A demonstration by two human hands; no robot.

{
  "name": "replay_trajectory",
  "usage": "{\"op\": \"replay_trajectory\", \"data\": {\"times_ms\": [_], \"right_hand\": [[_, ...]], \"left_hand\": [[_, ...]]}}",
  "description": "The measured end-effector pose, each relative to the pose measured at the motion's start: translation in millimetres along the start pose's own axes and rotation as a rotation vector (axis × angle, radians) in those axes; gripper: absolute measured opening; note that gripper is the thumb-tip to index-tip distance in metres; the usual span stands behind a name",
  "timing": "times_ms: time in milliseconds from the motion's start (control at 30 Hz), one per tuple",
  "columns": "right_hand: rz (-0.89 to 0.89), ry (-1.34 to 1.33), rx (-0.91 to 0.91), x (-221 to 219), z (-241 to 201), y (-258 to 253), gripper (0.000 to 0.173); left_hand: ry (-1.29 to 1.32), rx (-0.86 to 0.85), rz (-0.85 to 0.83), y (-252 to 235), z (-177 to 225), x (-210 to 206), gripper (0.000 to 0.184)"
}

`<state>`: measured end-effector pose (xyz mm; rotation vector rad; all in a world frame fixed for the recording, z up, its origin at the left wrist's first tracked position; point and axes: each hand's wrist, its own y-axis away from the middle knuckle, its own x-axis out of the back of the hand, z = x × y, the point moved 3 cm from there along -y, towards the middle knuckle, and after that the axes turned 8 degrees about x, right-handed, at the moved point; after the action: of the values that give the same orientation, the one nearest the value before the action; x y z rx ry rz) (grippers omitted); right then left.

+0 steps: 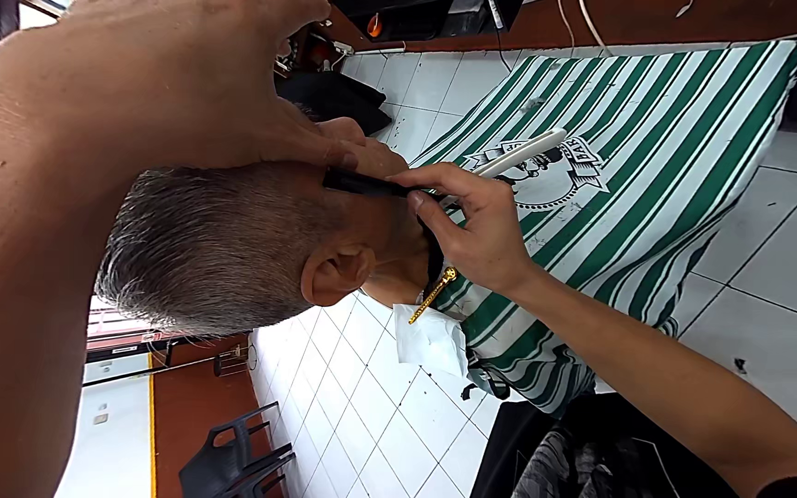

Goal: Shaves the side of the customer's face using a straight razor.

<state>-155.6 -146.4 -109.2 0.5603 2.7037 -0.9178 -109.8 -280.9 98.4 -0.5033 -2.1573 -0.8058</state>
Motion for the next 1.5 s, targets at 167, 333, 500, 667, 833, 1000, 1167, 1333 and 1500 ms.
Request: {"op": "replay_trajectory", "data": {"times_ms": [167, 333, 500, 667, 833, 1000, 1167, 1333, 1500], "right_hand": [[-0.01, 0.004, -0.002, -0.4, -0.1, 1.2, 0.023], [-0.02, -0.01, 0.015, -0.8, -0.8, 3.1, 0.024], [-0.024, -0.031, 0.014, -0.9, -1.5, 3.9, 0.024], [0.015, -0.021, -0.028, -2.3, 2.2, 2.2, 0.023], [-0.009, -0.044, 0.013, -2.4, 1.6, 4.7, 0.024], [-0.025, -0.051, 0.026, -2.5, -0.6, 6.6, 0.023], [0.002, -0.051, -0.027, -2.9, 0.1, 5.8, 0.024], [-0.002, -0.048, 0.022, -3.7, 1.1, 6.4, 0.024], [-0.008, -0.055, 0.05, -3.5, 1.1, 6.7, 0.024]], "left_hand": [[0.008, 0.04, -0.01, 1.8, 1.2, 0.3, 0.086], [0.012, 0.028, 0.017, 0.6, 1.3, -2.1, 0.083], [-0.004, -0.004, 0.028, 3.1, 3.0, 0.6, 0.083], [0.002, -0.005, 0.044, 3.7, 2.8, 0.3, 0.08], [0.021, 0.014, 0.046, 1.3, 0.7, -1.3, 0.078], [0.025, -0.022, 0.074, 1.7, 2.5, -0.6, 0.078], [0.008, 0.009, 0.077, 4.1, 1.7, -0.6, 0.078], [0.021, 0.005, 0.069, 2.1, 1.3, 0.1, 0.082], [0.009, -0.026, 0.085, 2.0, 1.7, -1.6, 0.076]]}}
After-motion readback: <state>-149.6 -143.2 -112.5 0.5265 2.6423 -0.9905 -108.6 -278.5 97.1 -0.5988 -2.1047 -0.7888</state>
